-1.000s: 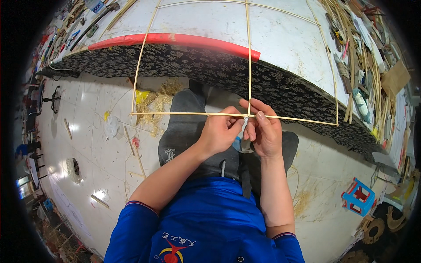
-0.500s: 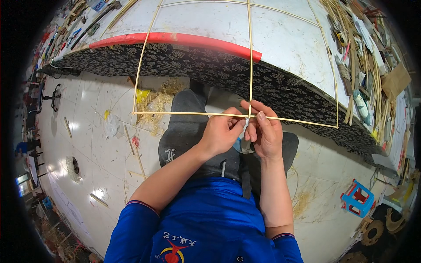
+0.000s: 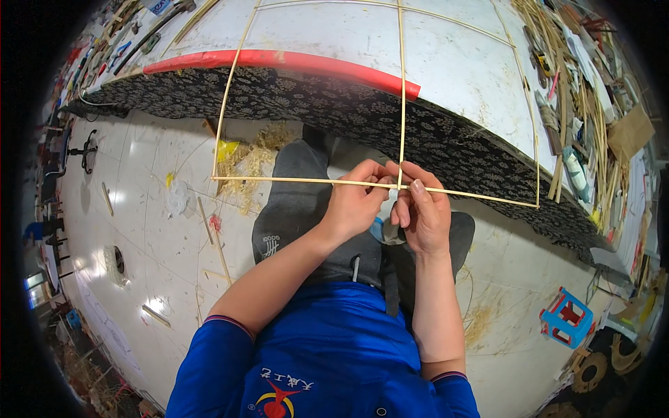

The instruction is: Assembling a large bamboo frame by gluing and tying strips together.

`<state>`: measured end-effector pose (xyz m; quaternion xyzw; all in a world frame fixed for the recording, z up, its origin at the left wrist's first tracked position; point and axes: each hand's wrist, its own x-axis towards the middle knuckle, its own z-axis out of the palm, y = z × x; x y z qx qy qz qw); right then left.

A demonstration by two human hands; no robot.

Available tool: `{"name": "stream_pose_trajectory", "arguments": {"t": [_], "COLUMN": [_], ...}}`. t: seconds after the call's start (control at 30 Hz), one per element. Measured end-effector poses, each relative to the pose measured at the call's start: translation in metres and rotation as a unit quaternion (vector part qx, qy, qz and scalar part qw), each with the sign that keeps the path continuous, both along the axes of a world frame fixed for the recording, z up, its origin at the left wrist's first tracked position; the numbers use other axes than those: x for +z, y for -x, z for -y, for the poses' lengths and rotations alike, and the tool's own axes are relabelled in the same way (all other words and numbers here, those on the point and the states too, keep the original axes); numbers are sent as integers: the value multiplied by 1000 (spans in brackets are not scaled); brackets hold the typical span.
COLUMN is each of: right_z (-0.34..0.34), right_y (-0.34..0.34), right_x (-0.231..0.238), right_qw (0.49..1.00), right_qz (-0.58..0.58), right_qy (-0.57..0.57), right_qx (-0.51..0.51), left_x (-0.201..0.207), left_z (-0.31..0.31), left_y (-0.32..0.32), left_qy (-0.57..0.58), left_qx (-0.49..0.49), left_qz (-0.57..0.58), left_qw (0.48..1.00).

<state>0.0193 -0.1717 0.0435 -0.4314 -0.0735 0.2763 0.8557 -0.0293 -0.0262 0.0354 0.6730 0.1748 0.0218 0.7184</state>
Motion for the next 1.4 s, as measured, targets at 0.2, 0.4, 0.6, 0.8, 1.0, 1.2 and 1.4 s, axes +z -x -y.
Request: {"name": "stream_pose_trajectory", "arguments": {"t": [0.2, 0.4, 0.6, 0.8, 1.0, 1.2, 1.4], "right_z": [0, 0, -1, 0, 0, -1, 0], "right_y": [0, 0, 0, 0, 0, 1, 1], "right_x": [-1, 1, 2, 2, 2, 3, 2], "right_qw": [1000, 1000, 1000, 1000, 1000, 999, 1000], "right_qz": [3, 5, -3, -7, 2, -4, -17], "right_qy": [8, 14, 0, 19, 25, 33, 24], "right_qx": [0, 0, -1, 0, 3, -4, 0], "left_x": [-4, -14, -10, 19, 48, 54, 53], "left_z": [4, 9, 11, 7, -3, -5, 0], "left_y": [-2, 1, 17, 33, 29, 23, 19], "left_qy": [19, -4, 14, -251, -358, -357, -335], "left_qx": [3, 5, -40, -64, -85, -122, -89], "left_qz": [20, 41, -14, 126, 240, 249, 262], "left_qw": [1000, 999, 999, 958, 898, 892, 900]}}
